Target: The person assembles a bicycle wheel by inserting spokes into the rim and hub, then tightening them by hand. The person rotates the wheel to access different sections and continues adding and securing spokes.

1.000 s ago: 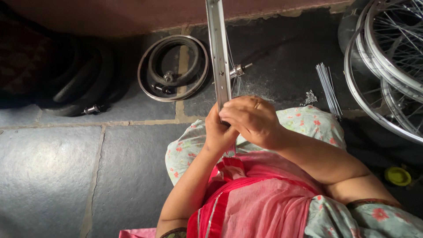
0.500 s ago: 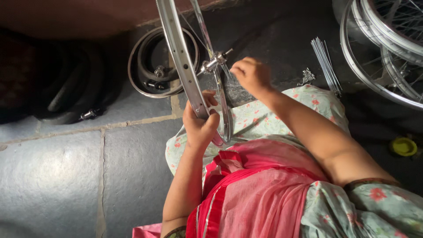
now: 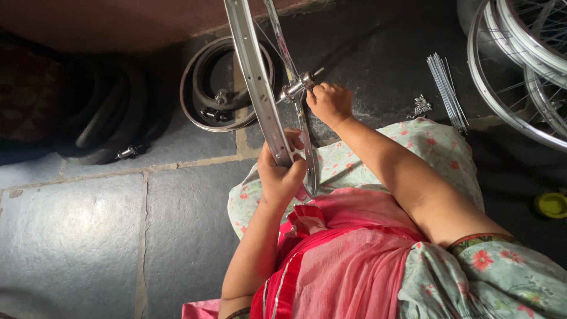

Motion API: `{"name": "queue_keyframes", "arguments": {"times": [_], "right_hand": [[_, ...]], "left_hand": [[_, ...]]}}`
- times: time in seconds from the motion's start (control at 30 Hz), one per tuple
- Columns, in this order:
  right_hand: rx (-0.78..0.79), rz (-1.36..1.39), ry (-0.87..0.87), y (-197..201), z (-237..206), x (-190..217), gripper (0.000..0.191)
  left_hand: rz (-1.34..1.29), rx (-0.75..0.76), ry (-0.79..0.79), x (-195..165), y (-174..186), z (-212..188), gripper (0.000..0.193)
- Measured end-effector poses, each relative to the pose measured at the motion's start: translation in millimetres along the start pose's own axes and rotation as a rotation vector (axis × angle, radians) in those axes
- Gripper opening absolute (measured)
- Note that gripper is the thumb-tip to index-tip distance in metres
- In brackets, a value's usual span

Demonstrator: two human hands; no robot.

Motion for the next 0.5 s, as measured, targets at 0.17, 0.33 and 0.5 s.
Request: {"name": "queue_keyframes", "arguments": {"times": [0.17,0.33,0.5], "right_hand": [[-0.049,-0.026,0.053,6,5,6,0.016],[0.019,-0.06,-0.045,-2,9,-5,0.013],[0.359,0.551,-0.421,-26,-21,-26,0.016]], "left_hand": [[0.0,-0.004,0.013,1,-7,9,0.037],[-0.014,0.05,-0.026,4,-12,64,0.033],[0.383,-0.067,-0.428,-5,9,147,0.056]]}}
Point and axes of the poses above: each hand's wrist, its own z-axis towards the middle knuckle, its own y-axis out of the back of the hand, x = y × z, the point moved 7 cm from there along z, towards the middle knuckle, and after that the axes turned 6 degrees about -y, right-handed, at the moved point
